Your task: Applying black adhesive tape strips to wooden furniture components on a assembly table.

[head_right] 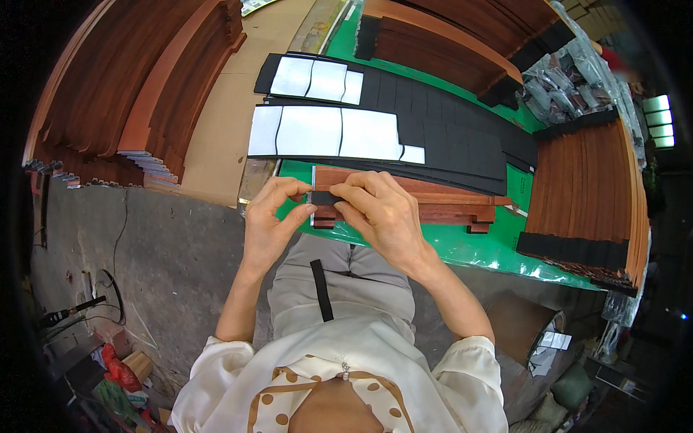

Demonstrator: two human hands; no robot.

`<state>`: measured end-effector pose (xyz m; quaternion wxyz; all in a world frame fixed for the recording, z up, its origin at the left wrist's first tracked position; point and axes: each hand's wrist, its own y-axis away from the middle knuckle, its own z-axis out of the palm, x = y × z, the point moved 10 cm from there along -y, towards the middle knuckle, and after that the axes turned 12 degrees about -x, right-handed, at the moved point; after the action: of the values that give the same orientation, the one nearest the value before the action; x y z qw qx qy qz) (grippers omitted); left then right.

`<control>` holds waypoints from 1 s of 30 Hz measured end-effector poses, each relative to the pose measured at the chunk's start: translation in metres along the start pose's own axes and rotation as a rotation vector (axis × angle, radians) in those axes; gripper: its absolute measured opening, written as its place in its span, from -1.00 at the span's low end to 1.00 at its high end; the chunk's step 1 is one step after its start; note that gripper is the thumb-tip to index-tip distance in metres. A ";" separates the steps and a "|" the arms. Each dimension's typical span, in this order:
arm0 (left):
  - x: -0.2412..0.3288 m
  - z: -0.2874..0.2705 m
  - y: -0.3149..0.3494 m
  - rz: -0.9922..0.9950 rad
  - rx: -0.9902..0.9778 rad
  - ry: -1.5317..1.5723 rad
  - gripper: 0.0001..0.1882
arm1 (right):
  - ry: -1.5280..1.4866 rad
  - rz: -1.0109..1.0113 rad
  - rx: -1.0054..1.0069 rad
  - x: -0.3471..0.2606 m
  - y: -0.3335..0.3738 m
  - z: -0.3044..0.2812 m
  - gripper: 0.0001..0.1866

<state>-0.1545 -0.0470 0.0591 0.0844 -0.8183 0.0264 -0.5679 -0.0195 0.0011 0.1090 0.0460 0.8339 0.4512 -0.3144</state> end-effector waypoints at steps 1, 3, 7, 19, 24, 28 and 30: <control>0.000 0.000 0.000 0.000 -0.002 0.001 -0.73 | 0.008 -0.002 0.005 0.000 0.000 -0.001 -0.74; 0.000 0.004 -0.002 0.005 -0.026 -0.025 -0.74 | 0.021 0.003 0.014 0.001 0.002 -0.004 -0.74; 0.008 0.002 0.001 0.032 0.017 -0.133 -0.74 | -0.060 0.107 0.089 0.023 0.014 -0.028 -0.76; 0.118 0.135 -0.028 0.446 -0.138 -0.430 -0.70 | 0.087 0.408 0.331 0.146 0.160 -0.164 -0.79; 0.118 0.224 -0.074 0.426 -0.242 -0.361 -0.73 | 0.125 0.367 0.228 0.170 0.179 -0.157 -0.77; 0.097 0.265 -0.100 0.323 -0.269 -0.452 -0.72 | 0.173 0.294 0.222 0.174 0.177 -0.158 -0.79; 0.090 0.274 -0.106 0.252 -0.278 -0.495 -0.74 | 0.164 0.279 0.220 0.179 0.175 -0.156 -0.79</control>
<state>0.1276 0.0740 0.0669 0.0451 -0.9258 0.1838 -0.3272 0.2634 0.0840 0.0964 -0.0392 0.9112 0.2966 -0.2832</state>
